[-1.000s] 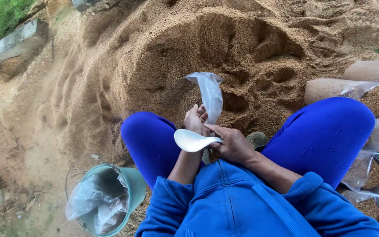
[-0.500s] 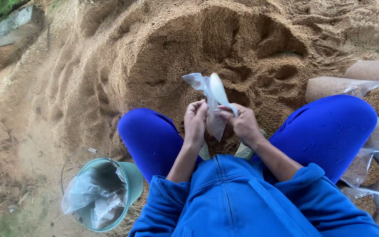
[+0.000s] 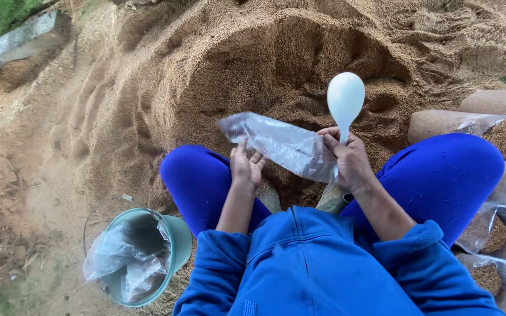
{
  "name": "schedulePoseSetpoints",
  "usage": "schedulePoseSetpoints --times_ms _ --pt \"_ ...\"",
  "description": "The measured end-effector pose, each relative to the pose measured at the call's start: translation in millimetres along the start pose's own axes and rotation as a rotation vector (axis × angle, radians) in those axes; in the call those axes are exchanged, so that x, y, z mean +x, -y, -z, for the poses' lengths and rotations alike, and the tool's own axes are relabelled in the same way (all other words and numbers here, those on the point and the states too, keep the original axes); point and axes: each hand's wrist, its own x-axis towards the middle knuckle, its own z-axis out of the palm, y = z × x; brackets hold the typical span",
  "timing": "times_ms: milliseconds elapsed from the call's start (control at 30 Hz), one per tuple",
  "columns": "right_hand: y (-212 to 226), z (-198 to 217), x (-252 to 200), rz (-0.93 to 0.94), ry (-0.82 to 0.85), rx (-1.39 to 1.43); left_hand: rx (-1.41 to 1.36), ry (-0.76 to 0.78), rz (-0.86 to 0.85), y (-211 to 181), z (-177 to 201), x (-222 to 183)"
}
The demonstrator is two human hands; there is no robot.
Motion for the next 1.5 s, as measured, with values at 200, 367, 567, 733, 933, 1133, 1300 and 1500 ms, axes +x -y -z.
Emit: schedulePoseSetpoints --times_ms 200,367,567,733,933,1133,1300,1500 --pt "-3.9 29.4 11.4 0.035 -0.049 0.014 -0.065 -0.078 -0.095 -31.9 7.0 42.8" --pt "10.6 29.2 10.1 0.018 -0.056 -0.133 0.322 -0.057 -0.29 -43.8 21.6 67.1" --pt "4.1 46.4 14.9 0.291 -0.269 -0.9 0.689 -0.137 -0.912 -78.5 16.1 6.0" --pt "10.1 -11.2 -5.2 0.131 -0.105 -0.622 1.04 -0.115 -1.104 -67.8 -16.0 -83.7" --pt "-11.7 -38.7 -17.8 0.011 0.163 -0.247 1.429 -0.021 -1.213 3.3 -47.2 -121.5" --pt "-9.3 -40.9 -14.8 -0.004 0.093 -0.276 1.349 0.205 -1.067 14.6 -39.8 -110.1" --pt "-23.4 -33.1 -9.0 -0.014 -0.001 -0.233 1.171 0.375 -0.965 15.0 -36.0 -106.7" --pt "-40.5 -19.7 1.3 -0.012 0.033 -0.209 1.539 0.128 -1.237 17.0 -26.9 -79.3"
